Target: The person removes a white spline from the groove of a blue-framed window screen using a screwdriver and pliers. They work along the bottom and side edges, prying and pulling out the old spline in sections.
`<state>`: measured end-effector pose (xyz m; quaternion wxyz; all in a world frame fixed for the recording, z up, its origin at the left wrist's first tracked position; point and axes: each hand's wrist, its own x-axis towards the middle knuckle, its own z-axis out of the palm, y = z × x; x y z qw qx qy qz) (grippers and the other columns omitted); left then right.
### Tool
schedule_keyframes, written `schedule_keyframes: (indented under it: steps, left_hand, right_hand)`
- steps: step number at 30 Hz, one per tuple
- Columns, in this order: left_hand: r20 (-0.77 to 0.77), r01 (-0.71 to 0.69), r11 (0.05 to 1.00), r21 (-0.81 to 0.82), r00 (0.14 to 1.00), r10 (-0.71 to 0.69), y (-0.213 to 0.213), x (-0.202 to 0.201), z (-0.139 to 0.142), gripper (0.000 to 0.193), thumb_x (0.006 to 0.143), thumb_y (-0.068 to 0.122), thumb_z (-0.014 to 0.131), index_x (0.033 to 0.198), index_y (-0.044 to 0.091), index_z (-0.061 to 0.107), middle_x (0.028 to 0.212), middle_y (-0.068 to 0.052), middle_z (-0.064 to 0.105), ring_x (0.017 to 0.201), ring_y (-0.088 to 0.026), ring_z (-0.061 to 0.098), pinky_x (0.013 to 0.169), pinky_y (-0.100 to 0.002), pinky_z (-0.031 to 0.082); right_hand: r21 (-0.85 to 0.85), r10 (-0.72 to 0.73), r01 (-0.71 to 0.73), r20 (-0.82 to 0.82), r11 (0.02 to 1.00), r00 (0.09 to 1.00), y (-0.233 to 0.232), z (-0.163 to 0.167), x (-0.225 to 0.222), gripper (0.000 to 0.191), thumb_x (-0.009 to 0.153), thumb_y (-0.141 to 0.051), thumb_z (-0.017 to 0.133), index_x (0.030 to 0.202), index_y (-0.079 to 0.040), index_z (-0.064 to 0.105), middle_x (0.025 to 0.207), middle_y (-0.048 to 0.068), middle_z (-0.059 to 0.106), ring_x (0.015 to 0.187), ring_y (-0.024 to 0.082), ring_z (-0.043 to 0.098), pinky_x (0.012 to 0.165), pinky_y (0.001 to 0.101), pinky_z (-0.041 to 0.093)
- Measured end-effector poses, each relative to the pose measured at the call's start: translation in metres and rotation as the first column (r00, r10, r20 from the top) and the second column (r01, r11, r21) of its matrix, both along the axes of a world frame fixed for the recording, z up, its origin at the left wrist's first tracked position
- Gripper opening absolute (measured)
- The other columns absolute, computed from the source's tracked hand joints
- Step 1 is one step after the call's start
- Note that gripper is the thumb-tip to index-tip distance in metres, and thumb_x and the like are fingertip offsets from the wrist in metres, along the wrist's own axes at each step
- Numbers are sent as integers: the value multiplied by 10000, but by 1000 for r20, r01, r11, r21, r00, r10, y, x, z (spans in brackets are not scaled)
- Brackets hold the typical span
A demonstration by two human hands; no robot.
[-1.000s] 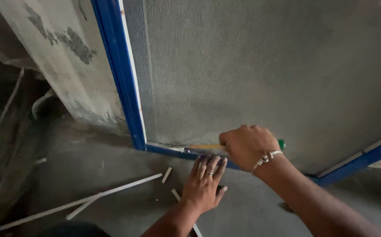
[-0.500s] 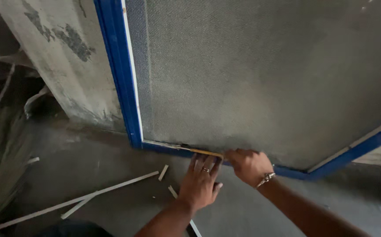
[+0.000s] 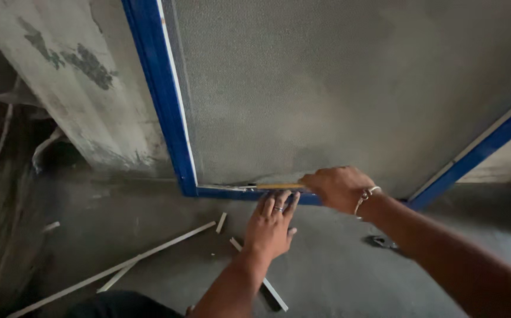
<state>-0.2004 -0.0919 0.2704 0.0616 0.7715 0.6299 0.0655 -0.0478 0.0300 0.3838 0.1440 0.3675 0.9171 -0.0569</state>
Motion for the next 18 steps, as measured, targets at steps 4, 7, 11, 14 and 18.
schedule_keyframes:
  steps: [4, 7, 11, 14, 18]
  left_hand:
    - [-9, 19, 996, -83, 1000, -20, 7, 11, 12, 921, 908, 431, 666, 1619, 106, 178, 1604, -122, 258, 1446, -322, 289, 1239, -454, 159]
    - [43, 30, 994, -109, 999, -25, 9, 18, 17, 930, 898, 419, 682, 1616, 108, 180, 1620, -113, 236, 1459, -325, 269, 1228, -454, 162]
    - [-43, 44, 993, -107, 998, -49, 13, 22, 17, 949, 895, 440, 687, 1620, 116, 168, 1621, -125, 238, 1444, -322, 280, 1234, -452, 162]
    - [-61, 53, 996, -72, 996, -58, 13, 20, 15, 969, 876, 454, 691, 1605, 105, 155, 1635, -128, 222, 1443, -325, 262, 1224, -455, 156]
    - [-27, 45, 987, -151, 998, -50, 12, 18, 13, 961, 895, 414, 685, 1641, 104, 164, 1637, -106, 228, 1474, -320, 268, 1249, -443, 171]
  right_hand:
    - [-120, -58, 59, 15, 991, 998, -1, 24, 9, 385, 950, -241, 590, 1328, -302, 626, 1090, 6, 723, 1001, 238, 708, 882, 417, 563]
    - [-192, -100, 111, 67, 975, 993, 1, 40, 13, 407, 936, -212, 604, 1338, -268, 631, 1137, 18, 725, 1016, 230, 715, 914, 406, 566]
    - [-66, -25, 45, 279, 997, 960, 8, 64, 17, 405, 1006, -310, 563, 1408, -264, 569, 1136, 38, 727, 1017, 208, 700, 917, 403, 559]
    - [-22, 19, -9, 491, 1000, 871, 6, 72, 20, 517, 1026, -302, 530, 1524, -310, 396, 1179, 38, 677, 949, 191, 715, 814, 369, 611]
    - [54, 233, -290, 465, 956, 854, -10, 81, 15, 618, 973, -317, 545, 1570, -244, 401, 1088, 78, 683, 812, 199, 722, 663, 341, 606]
